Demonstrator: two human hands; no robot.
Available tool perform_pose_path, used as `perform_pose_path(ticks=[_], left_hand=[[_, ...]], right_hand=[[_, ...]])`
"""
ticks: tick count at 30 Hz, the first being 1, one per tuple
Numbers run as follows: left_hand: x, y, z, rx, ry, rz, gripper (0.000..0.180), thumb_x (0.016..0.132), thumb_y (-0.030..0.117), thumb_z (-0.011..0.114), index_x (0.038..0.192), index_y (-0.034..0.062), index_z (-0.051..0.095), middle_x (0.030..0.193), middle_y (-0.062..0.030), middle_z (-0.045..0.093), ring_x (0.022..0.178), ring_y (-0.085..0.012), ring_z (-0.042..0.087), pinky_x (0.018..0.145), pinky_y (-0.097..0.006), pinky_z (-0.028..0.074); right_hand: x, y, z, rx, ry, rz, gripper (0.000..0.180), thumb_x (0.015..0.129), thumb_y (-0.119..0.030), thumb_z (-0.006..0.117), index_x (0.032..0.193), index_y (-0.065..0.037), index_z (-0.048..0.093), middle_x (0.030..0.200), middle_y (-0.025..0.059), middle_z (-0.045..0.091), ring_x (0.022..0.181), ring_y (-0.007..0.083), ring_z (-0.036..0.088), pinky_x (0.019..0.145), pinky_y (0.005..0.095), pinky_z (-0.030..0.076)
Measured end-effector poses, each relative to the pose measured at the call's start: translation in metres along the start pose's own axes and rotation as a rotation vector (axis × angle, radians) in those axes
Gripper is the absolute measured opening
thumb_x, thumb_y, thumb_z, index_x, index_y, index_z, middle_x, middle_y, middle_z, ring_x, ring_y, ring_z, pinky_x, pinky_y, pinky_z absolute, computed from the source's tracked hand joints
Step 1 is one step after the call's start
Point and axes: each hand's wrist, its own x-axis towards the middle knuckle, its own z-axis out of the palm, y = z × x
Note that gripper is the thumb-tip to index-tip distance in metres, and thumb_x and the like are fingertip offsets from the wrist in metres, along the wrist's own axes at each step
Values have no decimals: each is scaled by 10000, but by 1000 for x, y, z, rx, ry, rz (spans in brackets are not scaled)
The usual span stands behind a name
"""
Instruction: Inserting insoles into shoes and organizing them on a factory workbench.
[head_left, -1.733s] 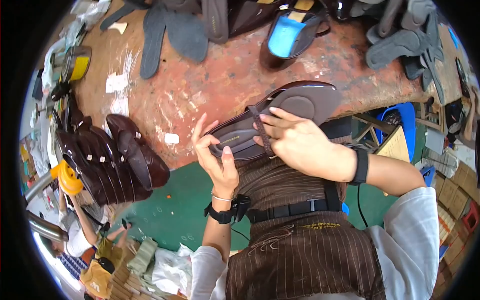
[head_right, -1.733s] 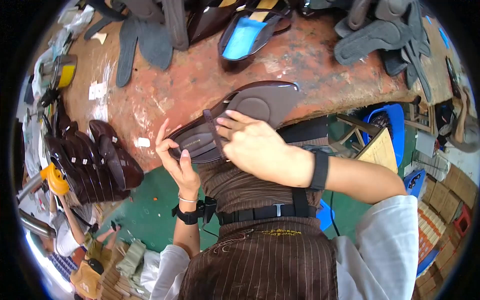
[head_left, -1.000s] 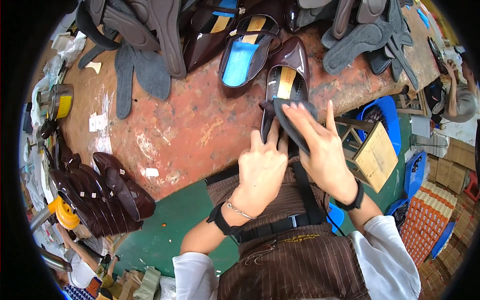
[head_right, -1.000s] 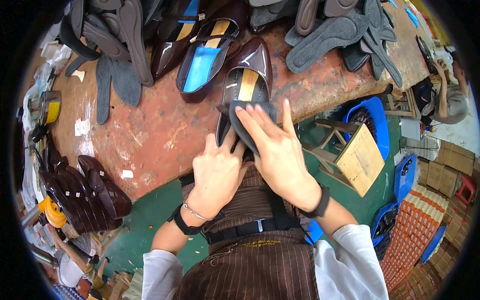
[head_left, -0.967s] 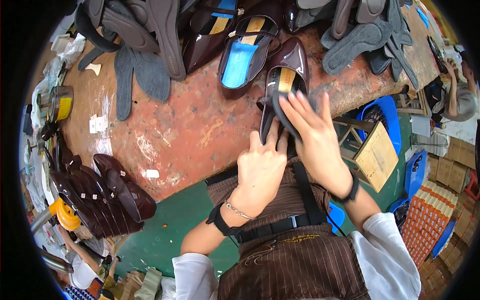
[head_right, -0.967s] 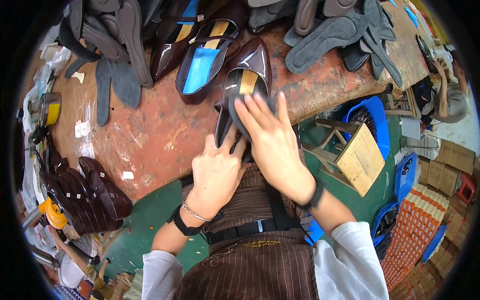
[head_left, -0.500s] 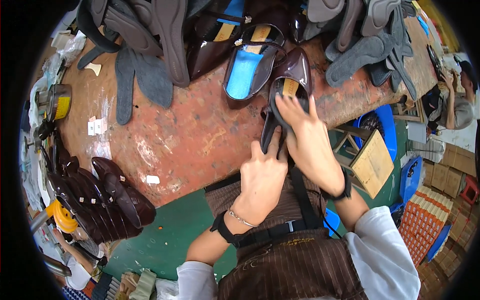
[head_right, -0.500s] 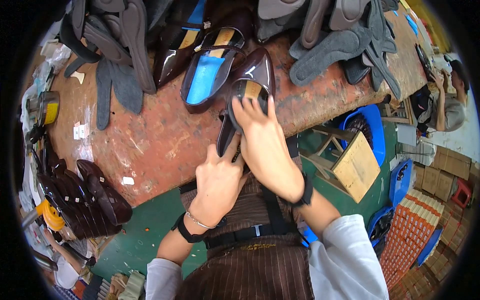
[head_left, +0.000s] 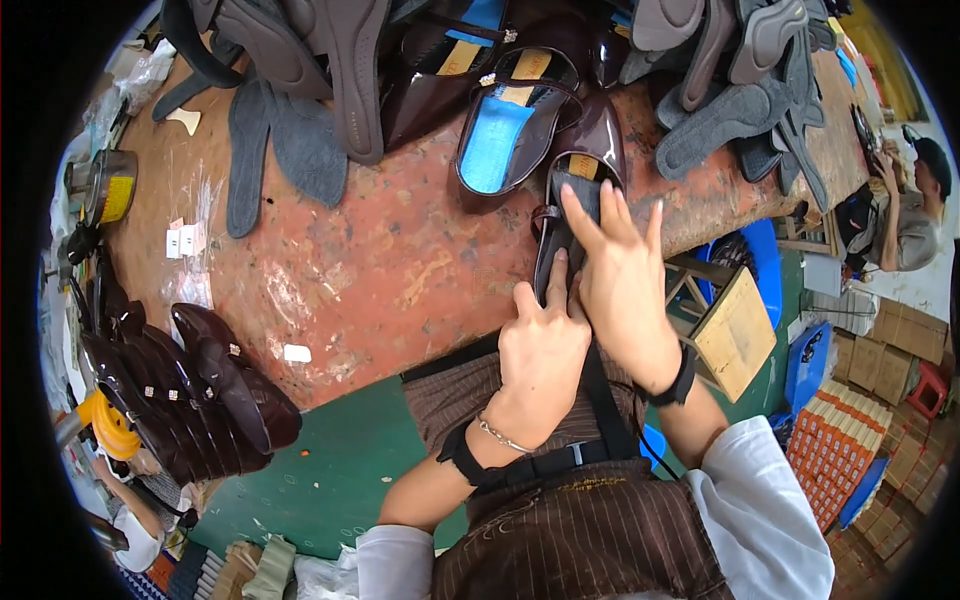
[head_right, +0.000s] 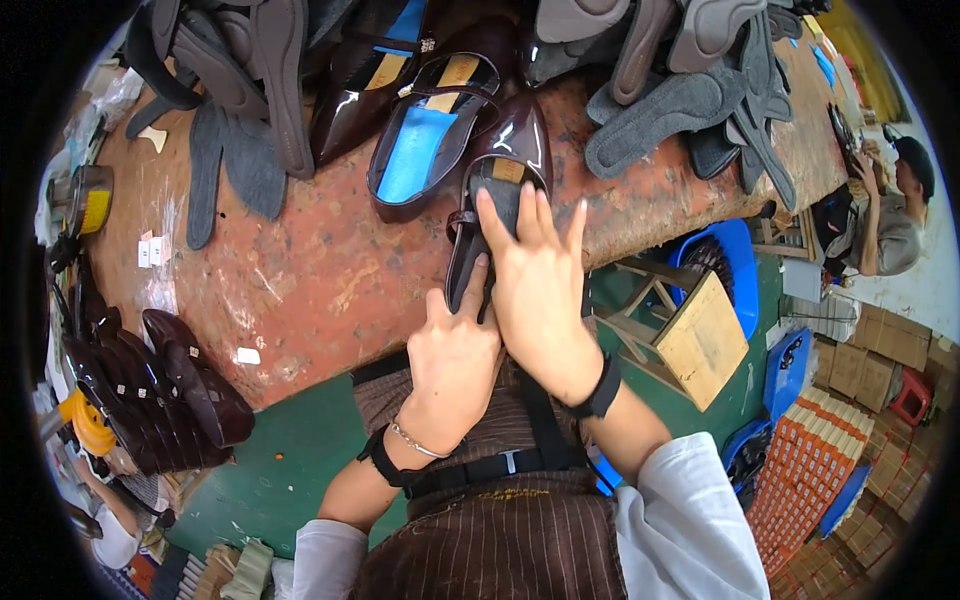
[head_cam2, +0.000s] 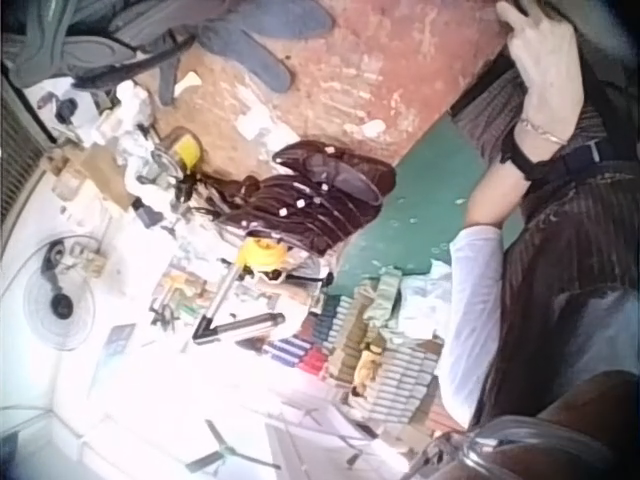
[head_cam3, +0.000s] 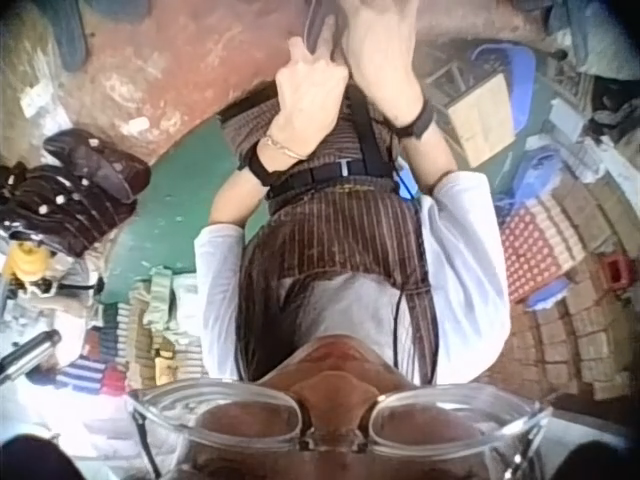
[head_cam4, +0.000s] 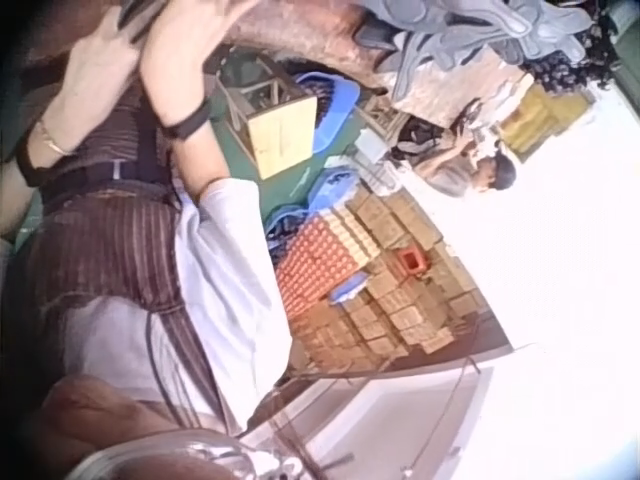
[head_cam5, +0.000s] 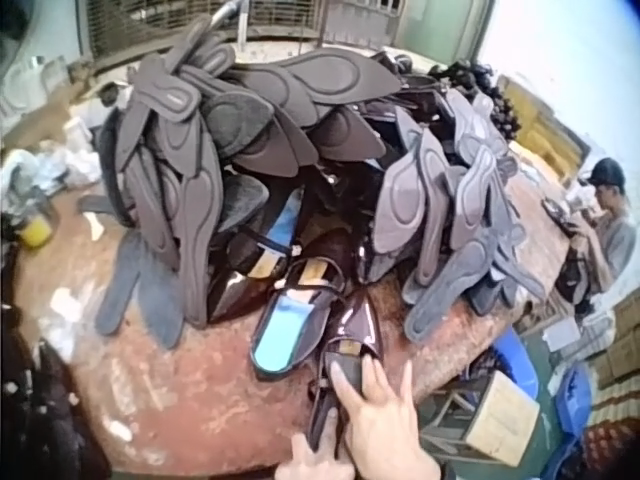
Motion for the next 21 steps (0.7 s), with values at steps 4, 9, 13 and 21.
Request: perform_pose_path(ticks=[4,9,13,21], left_hand=[[1,-3,-2,4,-14,34,432,661,61,745,1089,21,715,1394,-119,568,932,-305,593,595,-308,601],[-1,-8,-7,1,12,52,392,650,54,729,1040,18,735,1400,-120,567,899,-251,583,589,-259,589],[-1,-11,-5,-30,-31,82,417,639,47,730,1055,14,732,1397,-115,564,911,-253,584,591,-261,591],[-1,-13,-7,-52,-43,49,537,653,102,784,1179,45,689,1410,-113,543,949,-297,580,624,-327,593]], right_hand=[[20,2,18,53,79,-1,562,789,20,542,1348,42,495,1242,290,575,1198,421,545,1145,606,237],[32,1,15,42,-4,4,574,800,11,523,1346,146,413,1241,312,559,1194,436,537,1150,579,253],[4,-1,19,-108,13,-42,654,797,-53,542,1347,244,350,1223,392,540,1197,455,551,1151,581,249],[13,6,10,218,-17,-95,699,700,73,495,1334,271,276,1280,470,425,1300,560,381,1157,611,201]])
